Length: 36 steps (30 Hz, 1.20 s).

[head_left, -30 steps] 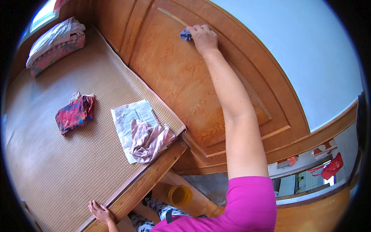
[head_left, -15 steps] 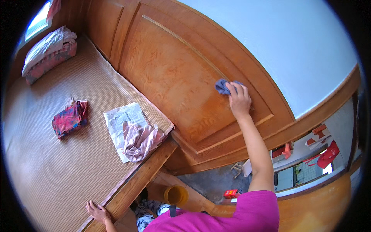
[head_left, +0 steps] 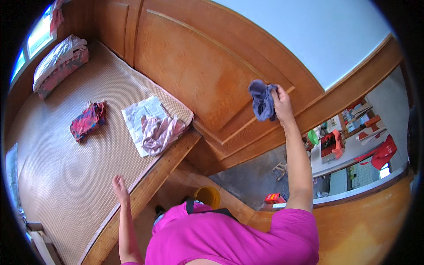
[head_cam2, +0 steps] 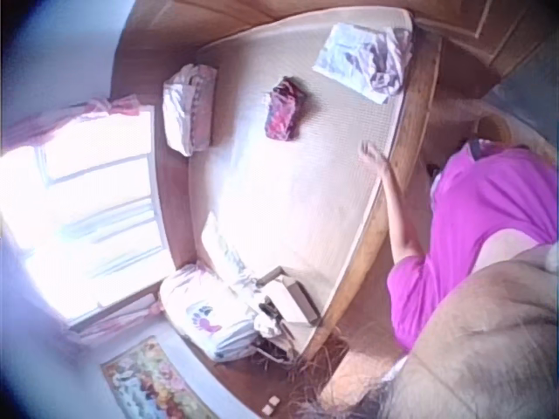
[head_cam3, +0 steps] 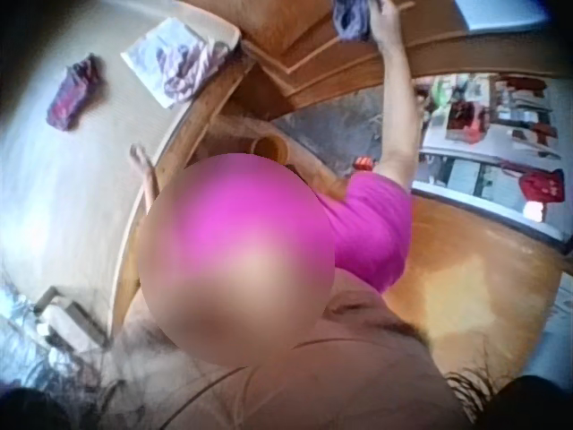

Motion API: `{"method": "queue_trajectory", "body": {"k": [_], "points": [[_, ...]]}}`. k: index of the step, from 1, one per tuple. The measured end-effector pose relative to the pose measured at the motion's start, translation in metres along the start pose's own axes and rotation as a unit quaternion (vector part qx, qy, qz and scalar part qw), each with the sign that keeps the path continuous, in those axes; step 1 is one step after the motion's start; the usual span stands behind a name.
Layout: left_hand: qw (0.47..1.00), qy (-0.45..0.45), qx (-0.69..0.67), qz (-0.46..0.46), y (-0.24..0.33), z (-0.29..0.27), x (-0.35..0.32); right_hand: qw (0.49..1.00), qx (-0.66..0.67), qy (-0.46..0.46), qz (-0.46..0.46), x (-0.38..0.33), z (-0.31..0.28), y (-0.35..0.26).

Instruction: The person wipes the wooden frame and headboard of a bed with a cloth. They move a cardboard box and a pink brush aside to reach the frame, then continue wiping the headboard and the side of the bed.

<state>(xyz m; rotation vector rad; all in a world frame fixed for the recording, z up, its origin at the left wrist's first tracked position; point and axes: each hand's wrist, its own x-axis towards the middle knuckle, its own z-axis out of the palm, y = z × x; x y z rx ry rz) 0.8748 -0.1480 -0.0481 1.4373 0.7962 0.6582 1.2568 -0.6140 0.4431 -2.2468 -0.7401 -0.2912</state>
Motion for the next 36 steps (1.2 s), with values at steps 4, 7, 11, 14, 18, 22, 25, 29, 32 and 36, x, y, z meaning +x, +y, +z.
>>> {"method": "queue_trajectory", "body": {"k": [4, 7, 11, 14, 18, 22, 25, 29, 32, 36], "points": [[0.977, -0.209, -0.012, 0.041, 0.148, 0.125, -0.027, 0.997, 0.030, -0.035, 0.058, -0.029, -0.011, -0.022], [0.947, -0.312, -0.061, 0.051, 0.229, 0.205, -0.058, 0.992, 0.084, 0.088, 0.038, -0.054, -0.002, 0.012], [0.836, -0.515, -0.179, -0.070, 0.324, 0.292, -0.119, 0.997, 0.053, 0.005, 0.063, -0.102, 0.022, -0.010], [0.768, -0.503, -0.302, -0.256, 0.351, 0.344, -0.154, 0.990, 0.052, -0.112, -0.069, -0.109, 0.028, -0.029], [0.816, -0.435, -0.322, -0.202, 0.356, 0.373, -0.138, 0.977, -0.093, 0.007, -0.191, -0.101, -0.012, -0.036], [0.910, -0.274, -0.310, -0.012, 0.382, 0.390, -0.060, 0.899, -0.273, 0.242, -0.244, -0.093, -0.080, -0.006], [0.914, -0.154, -0.330, 0.177, 0.441, 0.418, 0.038, 0.815, -0.383, 0.349, -0.260, -0.079, -0.124, 0.025], [0.860, -0.090, -0.337, 0.373, 0.562, 0.456, 0.130, 0.783, -0.402, 0.431, -0.197, -0.061, -0.147, 0.065], [0.894, -0.011, -0.203, 0.400, 0.594, 0.482, 0.199, 0.760, -0.451, 0.428, -0.191, -0.048, -0.131, 0.073], [0.874, 0.115, -0.055, 0.469, 0.582, 0.543, 0.197, 0.758, -0.430, 0.441, -0.214, -0.052, -0.140, 0.087]]}}
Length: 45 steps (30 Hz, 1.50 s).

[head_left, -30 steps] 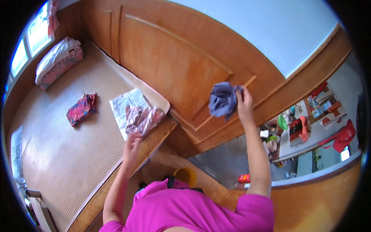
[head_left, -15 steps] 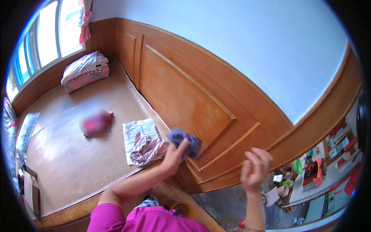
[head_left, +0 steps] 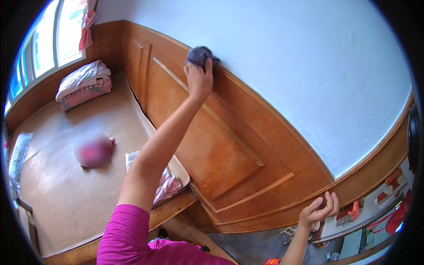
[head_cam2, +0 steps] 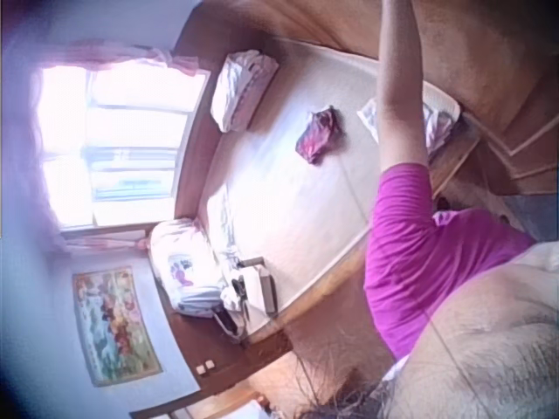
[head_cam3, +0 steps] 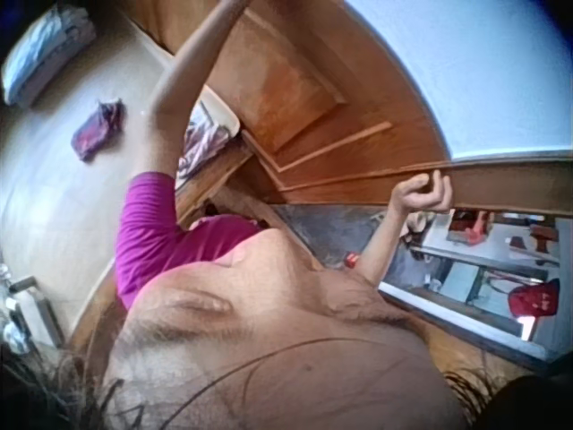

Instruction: The person wipes the wooden frame and headboard of a bed with a cloth. They move a cardboard box and a pink brush aside to reach the frame, then continue wiping the headboard and the side of the bed.

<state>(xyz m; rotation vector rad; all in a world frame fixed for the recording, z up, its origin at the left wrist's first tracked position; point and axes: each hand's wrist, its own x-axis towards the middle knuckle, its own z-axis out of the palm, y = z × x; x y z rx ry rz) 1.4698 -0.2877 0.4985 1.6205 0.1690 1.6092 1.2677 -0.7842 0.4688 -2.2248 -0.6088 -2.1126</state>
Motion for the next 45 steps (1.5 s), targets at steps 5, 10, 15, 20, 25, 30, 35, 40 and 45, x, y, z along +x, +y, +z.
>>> {"method": "queue_trajectory", "body": {"k": [5, 10, 15, 20, 25, 30, 35, 40, 45], "points": [[0.986, -0.003, 0.029, 0.163, 0.037, -0.006, -0.036, 0.999, -0.033, -0.020, -0.023, 0.016, -0.001, -0.015], [0.975, -0.091, -0.014, 0.203, 0.116, -0.018, -0.096, 1.000, -0.014, -0.017, -0.019, 0.011, 0.000, -0.014], [0.929, -0.236, -0.153, 0.240, 0.205, -0.020, -0.144, 0.999, 0.038, -0.017, 0.004, 0.009, -0.002, -0.016], [0.955, -0.082, -0.249, 0.137, 0.174, -0.019, -0.091, 0.999, 0.046, -0.026, -0.004, 0.011, -0.041, 0.008], [0.992, -0.057, 0.008, 0.115, 0.105, -0.015, -0.046, 0.998, -0.027, -0.054, 0.010, -0.001, -0.034, 0.017], [0.979, -0.096, 0.045, 0.171, 0.161, -0.008, -0.109, 0.998, -0.052, -0.015, -0.033, -0.012, -0.024, 0.031], [0.955, -0.194, 0.027, 0.224, 0.234, -0.003, -0.166, 1.000, -0.014, 0.007, -0.023, -0.014, -0.023, 0.029], [0.918, -0.214, -0.115, 0.313, 0.315, -0.007, -0.210, 1.000, -0.024, 0.015, -0.008, -0.020, -0.019, 0.028], [0.866, -0.293, -0.370, 0.165, 0.320, -0.029, -0.208, 0.999, -0.024, 0.017, -0.018, -0.023, -0.022, 0.037]]}}
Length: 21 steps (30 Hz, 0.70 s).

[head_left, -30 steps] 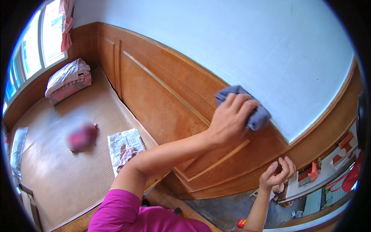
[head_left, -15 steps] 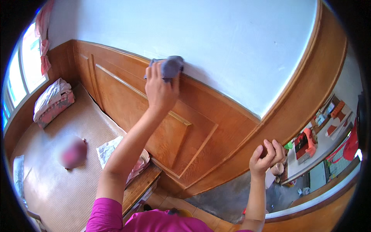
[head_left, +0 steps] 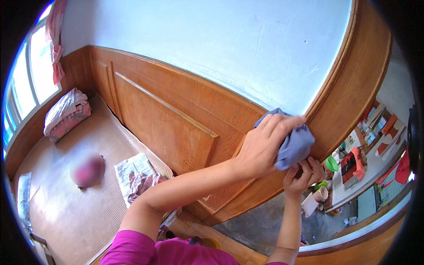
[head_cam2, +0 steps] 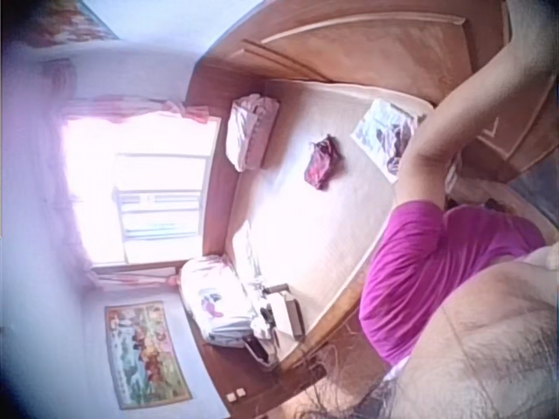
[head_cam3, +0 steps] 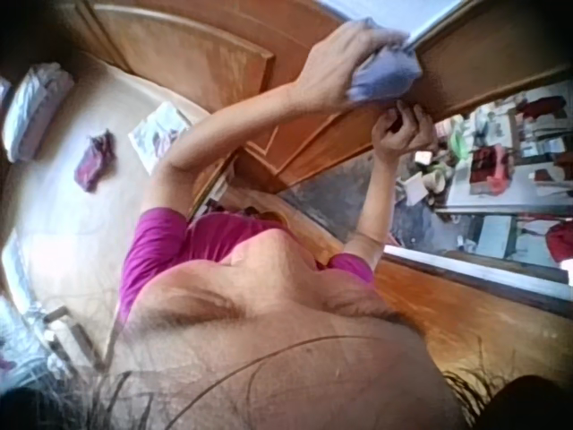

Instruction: The person wipes the wooden frame and headboard of a bed with a cloth. They move a cardboard box and a pink brush aside to reach the frame, then continue wiping the headboard and the side of the bed.

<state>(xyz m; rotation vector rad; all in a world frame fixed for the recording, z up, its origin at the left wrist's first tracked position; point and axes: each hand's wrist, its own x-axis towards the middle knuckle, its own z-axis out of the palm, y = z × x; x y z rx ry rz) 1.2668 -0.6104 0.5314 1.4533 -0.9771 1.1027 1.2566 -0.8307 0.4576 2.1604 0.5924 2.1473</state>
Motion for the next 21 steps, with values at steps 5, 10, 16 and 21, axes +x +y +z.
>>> {"method": "queue_trajectory", "body": {"k": [5, 10, 16, 21], "points": [[0.957, -0.156, 0.188, 0.154, -0.023, 0.002, -0.054, 1.000, 0.012, 0.006, 0.009, 0.008, -0.001, -0.011], [0.948, -0.255, 0.104, 0.158, -0.030, -0.029, -0.062, 1.000, -0.001, 0.012, 0.002, 0.003, 0.000, -0.007], [0.982, 0.021, 0.173, 0.068, -0.038, -0.011, -0.012, 1.000, 0.001, 0.015, 0.004, 0.008, 0.001, -0.007], [0.971, -0.092, 0.199, 0.096, -0.066, 0.003, -0.148, 0.999, 0.019, 0.031, 0.010, 0.011, 0.003, -0.011]]}}
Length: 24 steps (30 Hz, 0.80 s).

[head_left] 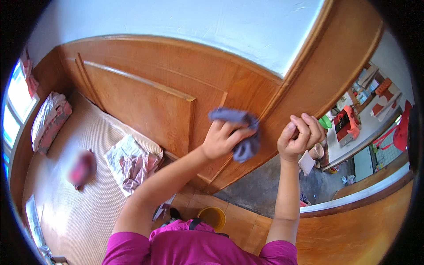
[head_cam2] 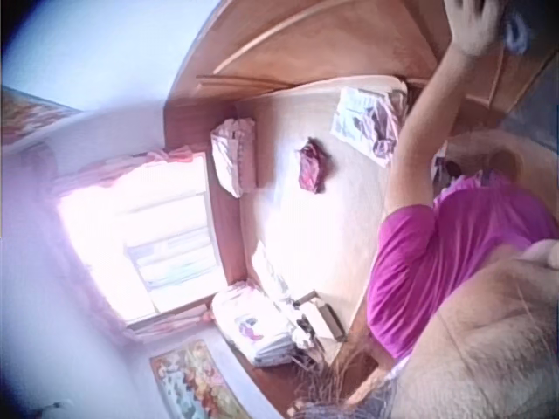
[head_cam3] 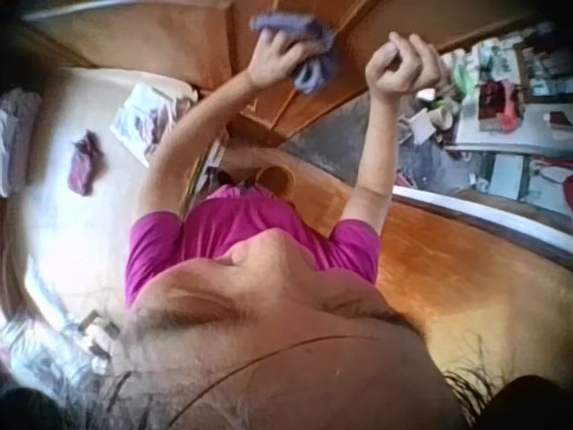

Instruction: The person wipes the wooden frame and headboard of a bed with a cloth. They move a cardboard box and a pink brush aside to reach the frame, then continue wiping the headboard and the side of the bed.

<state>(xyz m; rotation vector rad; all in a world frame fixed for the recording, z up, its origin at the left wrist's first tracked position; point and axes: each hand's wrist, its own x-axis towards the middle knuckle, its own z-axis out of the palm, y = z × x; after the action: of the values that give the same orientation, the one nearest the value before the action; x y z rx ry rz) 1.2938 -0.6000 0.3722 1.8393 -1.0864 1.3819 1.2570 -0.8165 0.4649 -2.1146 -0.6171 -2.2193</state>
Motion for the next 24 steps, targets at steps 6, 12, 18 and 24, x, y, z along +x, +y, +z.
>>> {"method": "queue_trajectory", "body": {"k": [6, 12, 18, 24], "points": [[0.956, -0.269, -0.058, -0.099, 0.028, -0.025, -0.099, 0.998, 0.035, -0.036, 0.031, -0.010, -0.011, -0.011], [0.616, -0.050, -0.503, -0.605, 0.064, -0.054, -0.092, 0.934, 0.281, -0.215, 0.052, -0.049, -0.053, -0.112], [0.501, -0.110, -0.730, -0.451, 0.094, -0.127, -0.036, 0.923, 0.330, -0.193, -0.032, -0.025, -0.056, -0.098], [0.651, -0.188, -0.497, -0.543, 0.094, -0.200, -0.066, 0.984, 0.013, 0.128, -0.124, 0.170, -0.019, -0.003]]}}
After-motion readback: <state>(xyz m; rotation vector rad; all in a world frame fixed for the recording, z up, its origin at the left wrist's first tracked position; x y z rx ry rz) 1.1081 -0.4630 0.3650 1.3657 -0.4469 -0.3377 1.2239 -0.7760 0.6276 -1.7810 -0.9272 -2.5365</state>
